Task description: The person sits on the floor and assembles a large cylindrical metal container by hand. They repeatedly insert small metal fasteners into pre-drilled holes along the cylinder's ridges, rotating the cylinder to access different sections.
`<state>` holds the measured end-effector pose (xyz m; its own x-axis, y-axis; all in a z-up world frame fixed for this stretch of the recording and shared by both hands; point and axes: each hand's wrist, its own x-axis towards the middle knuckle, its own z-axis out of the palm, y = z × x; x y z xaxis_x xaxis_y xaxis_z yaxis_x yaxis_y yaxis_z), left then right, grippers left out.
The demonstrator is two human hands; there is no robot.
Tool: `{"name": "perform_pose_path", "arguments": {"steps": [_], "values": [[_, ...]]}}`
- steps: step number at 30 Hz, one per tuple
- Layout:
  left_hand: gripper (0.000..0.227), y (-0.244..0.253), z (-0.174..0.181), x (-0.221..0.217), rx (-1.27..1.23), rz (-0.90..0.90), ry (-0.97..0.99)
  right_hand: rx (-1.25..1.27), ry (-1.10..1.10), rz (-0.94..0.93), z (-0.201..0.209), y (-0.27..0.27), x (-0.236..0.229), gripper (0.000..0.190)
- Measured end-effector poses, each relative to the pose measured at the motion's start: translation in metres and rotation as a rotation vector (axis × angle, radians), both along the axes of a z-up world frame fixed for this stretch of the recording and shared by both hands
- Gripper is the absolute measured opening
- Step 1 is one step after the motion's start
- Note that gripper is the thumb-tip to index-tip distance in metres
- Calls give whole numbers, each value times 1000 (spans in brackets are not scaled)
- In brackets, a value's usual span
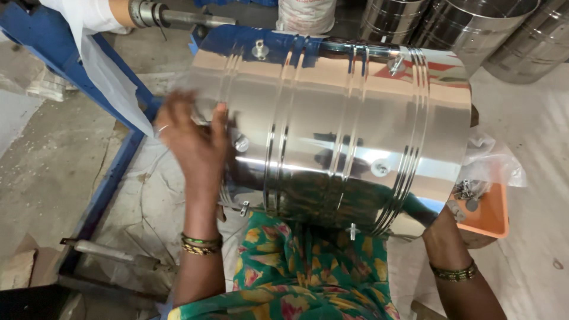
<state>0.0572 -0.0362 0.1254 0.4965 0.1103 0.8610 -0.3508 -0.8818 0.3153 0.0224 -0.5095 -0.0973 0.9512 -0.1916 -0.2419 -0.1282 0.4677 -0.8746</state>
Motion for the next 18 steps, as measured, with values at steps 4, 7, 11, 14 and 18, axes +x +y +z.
{"name": "perform_pose_path", "arguments": {"steps": [4,7,11,14,18], "values": [[54,30,-33,18,-382,-123,184,17,-60,-82,18,-8,6,4],[51,34,-55,20,-591,-130,362,-16,-165,-201,46,-11,1,4],[39,31,-70,7,-599,-159,238,-211,-516,-412,117,-5,-19,4],[40,35,-80,-16,-640,-143,264,-506,-690,-405,177,25,-58,7],[40,39,-97,-45,-611,-127,200,-1345,-557,-22,225,92,-97,20]]}}
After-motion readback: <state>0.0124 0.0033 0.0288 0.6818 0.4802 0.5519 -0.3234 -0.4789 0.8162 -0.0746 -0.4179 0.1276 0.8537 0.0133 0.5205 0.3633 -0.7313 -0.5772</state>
